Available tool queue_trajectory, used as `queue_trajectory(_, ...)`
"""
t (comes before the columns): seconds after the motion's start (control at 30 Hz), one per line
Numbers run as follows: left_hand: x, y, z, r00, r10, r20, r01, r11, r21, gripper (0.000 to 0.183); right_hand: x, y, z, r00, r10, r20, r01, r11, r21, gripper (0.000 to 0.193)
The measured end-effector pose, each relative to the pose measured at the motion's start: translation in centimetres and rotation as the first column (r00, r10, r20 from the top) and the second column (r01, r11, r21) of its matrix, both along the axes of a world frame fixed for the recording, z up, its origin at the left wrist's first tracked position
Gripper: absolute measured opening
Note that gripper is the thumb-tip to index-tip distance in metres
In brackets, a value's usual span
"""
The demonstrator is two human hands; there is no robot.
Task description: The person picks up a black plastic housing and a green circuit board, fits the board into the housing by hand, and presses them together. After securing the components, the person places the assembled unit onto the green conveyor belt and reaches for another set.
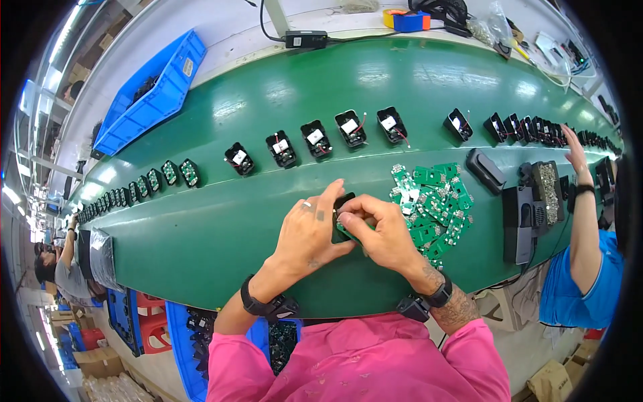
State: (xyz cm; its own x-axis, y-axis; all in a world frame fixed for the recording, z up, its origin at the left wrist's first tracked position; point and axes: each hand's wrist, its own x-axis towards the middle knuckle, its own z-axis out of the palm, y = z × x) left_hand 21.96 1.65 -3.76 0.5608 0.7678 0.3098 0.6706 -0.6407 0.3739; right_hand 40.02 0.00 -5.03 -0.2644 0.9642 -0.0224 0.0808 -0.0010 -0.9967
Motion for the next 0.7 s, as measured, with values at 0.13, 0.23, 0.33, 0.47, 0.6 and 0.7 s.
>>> queue_trajectory(0.13, 0.4, 0.3, 0.2, 0.96, 0.027, 0.278, 0.067, 0.943, -0.325, 0.103, 0.9, 0.2, -0.7, 0.971, -0.166, -0.173, 0.198, 0.962, 0.188, 0.013)
queue_trajectory(0.23, 0.5, 0.2, 0.4, 0.921, 0.128, 0.368, 0.057, 0.89, -0.453, 0.109, 1.7, 0.1, 1.0, 0.99, -0.105, -0.098, 0.102, 0.994, -0.032, 0.016)
queue_trajectory(0.33, 1.5, -0.3, -0.4, 0.944, 0.145, 0.297, -0.019, 0.92, -0.391, 0.112, 1.1, -0.4, 0.7, 0.983, -0.092, 0.157, 0.051, 0.968, 0.245, 0.017)
queue_trajectory(0.47, 1.8, 0.0, -0.6, 0.99, -0.035, 0.137, 0.044, 0.997, -0.06, 0.114, 0.8, -0.4, 0.3, 0.968, -0.215, 0.13, 0.173, 0.946, 0.276, 0.013)
queue_trajectory(0.6, 1.5, 0.0, -0.2, 0.977, 0.051, 0.206, 0.014, 0.953, -0.302, 0.114, 2.0, -0.1, 0.9, 0.965, -0.245, 0.091, 0.232, 0.964, 0.131, 0.013)
queue_trajectory(0.7, 1.5, 0.0, -0.3, 0.895, 0.238, 0.377, 0.047, 0.791, -0.609, 0.11, 2.0, -0.1, 0.6, 0.981, -0.185, 0.062, 0.18, 0.98, 0.086, 0.013)
